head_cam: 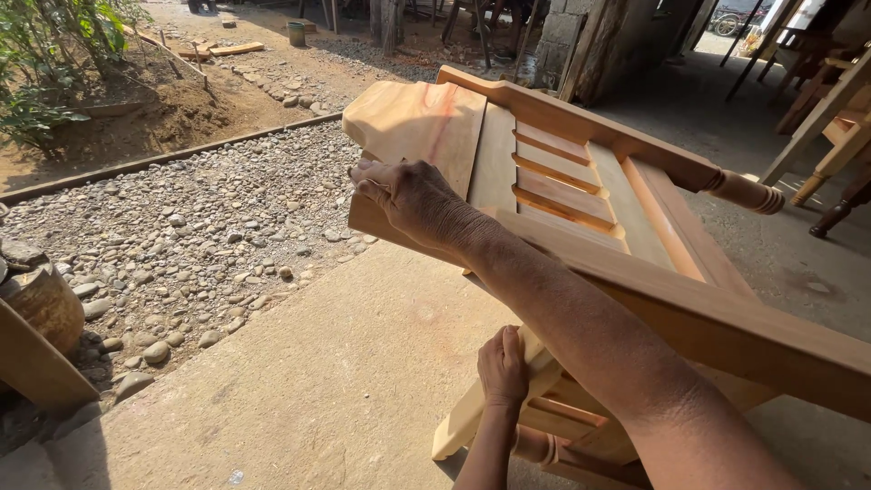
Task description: The person sands the underside and legs of a wooden chair using a piece of sandpaper. They work on the horizontal slats and the curved edges of the chair's frame, holding the furniture steady with one hand while sanding with the other.
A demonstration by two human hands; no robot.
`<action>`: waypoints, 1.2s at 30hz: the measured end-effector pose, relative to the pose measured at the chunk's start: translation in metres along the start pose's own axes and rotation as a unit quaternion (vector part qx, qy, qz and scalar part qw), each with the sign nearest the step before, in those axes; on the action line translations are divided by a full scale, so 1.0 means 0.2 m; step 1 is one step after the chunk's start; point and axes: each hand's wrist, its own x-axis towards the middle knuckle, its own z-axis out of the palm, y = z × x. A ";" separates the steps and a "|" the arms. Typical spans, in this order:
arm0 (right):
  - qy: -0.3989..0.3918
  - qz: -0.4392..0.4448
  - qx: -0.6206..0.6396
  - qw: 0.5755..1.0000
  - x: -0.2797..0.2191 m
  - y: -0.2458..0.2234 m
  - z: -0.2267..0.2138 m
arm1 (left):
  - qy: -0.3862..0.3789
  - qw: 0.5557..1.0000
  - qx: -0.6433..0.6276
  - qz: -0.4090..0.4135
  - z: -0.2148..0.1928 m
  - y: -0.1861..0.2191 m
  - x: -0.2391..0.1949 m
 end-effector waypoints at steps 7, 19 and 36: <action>0.109 -0.251 -0.017 0.962 -0.20 0.17 -0.01 | 0.002 0.999 -0.032 -0.015 -0.03 0.05 -0.01; 0.124 -0.217 -0.022 0.968 -0.18 0.18 -0.02 | 0.009 0.999 -0.047 0.006 -0.03 0.03 -0.02; -0.031 0.078 -0.026 0.996 0.03 0.06 0.04 | 0.003 1.000 -0.018 -0.009 0.06 -0.13 0.04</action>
